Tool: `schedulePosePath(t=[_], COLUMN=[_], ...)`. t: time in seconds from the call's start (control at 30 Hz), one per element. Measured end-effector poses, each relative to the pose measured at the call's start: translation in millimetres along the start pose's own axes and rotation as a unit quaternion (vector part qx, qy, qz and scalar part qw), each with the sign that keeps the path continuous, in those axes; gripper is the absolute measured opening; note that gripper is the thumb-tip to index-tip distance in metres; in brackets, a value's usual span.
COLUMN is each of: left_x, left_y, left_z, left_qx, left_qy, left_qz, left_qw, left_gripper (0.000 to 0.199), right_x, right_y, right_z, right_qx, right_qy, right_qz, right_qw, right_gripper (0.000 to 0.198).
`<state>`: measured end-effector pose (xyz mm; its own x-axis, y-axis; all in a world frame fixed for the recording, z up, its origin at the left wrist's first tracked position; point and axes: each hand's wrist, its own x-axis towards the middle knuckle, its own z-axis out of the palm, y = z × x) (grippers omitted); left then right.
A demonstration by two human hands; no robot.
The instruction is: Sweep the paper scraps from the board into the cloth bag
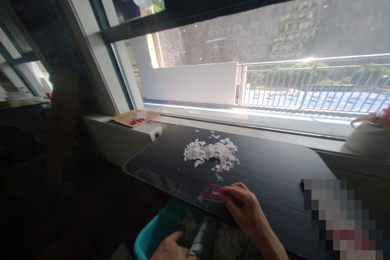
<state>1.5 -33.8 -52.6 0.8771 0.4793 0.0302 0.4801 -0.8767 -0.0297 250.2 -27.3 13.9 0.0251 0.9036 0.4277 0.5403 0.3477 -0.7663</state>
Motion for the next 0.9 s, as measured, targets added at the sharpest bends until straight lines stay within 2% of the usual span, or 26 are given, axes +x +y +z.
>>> schedulePosePath(t=[0.07, 0.2, 0.27, 0.4, 0.57, 0.73, 0.8, 0.9], left_x=[0, 2, 2, 2, 1, 2, 3, 4], left_y=[0, 1, 1, 1, -1, 0, 2, 4], left_z=[0, -1, -2, 0, 9, 1, -8, -19], left_qx=[0.002, 0.008, 0.01, 0.003, -0.011, -0.008, 0.002, 0.021], left_qy=[0.001, 0.021, 0.023, 0.012, 0.007, -0.001, -0.028, -0.069], left_qz=[-0.004, 0.016, 0.019, 0.004, -0.006, 0.003, 0.0, -0.002], left_qw=[1.0, 1.0, 1.0, 1.0, 1.0, 1.0, 1.0, 0.997], left_gripper=[0.022, 0.023, 0.023, 0.02, 0.021, 0.023, 0.025, 0.024], right_x=[0, 2, 2, 1, 0, -1, -1, 0], right_y=[0, 4, 5, 4, 4, -2, -2, 6], right_z=[0, 1, 2, 3, 4, 7, 6, 2], right_qx=[0.008, -0.023, -0.033, -0.004, -0.001, 0.032, 0.053, 0.034], right_qy=[-0.001, 0.076, 0.048, -0.051, -0.031, -0.085, -0.049, 0.116], right_qz=[-0.008, -0.004, -0.008, -0.021, -0.022, -0.024, -0.023, 0.033], right_qw=[1.0, 0.997, 0.998, 0.998, 0.999, 0.996, 0.997, 0.992], right_gripper=[0.024, 0.026, 0.026, 0.025, 0.026, 0.023, 0.022, 0.025])
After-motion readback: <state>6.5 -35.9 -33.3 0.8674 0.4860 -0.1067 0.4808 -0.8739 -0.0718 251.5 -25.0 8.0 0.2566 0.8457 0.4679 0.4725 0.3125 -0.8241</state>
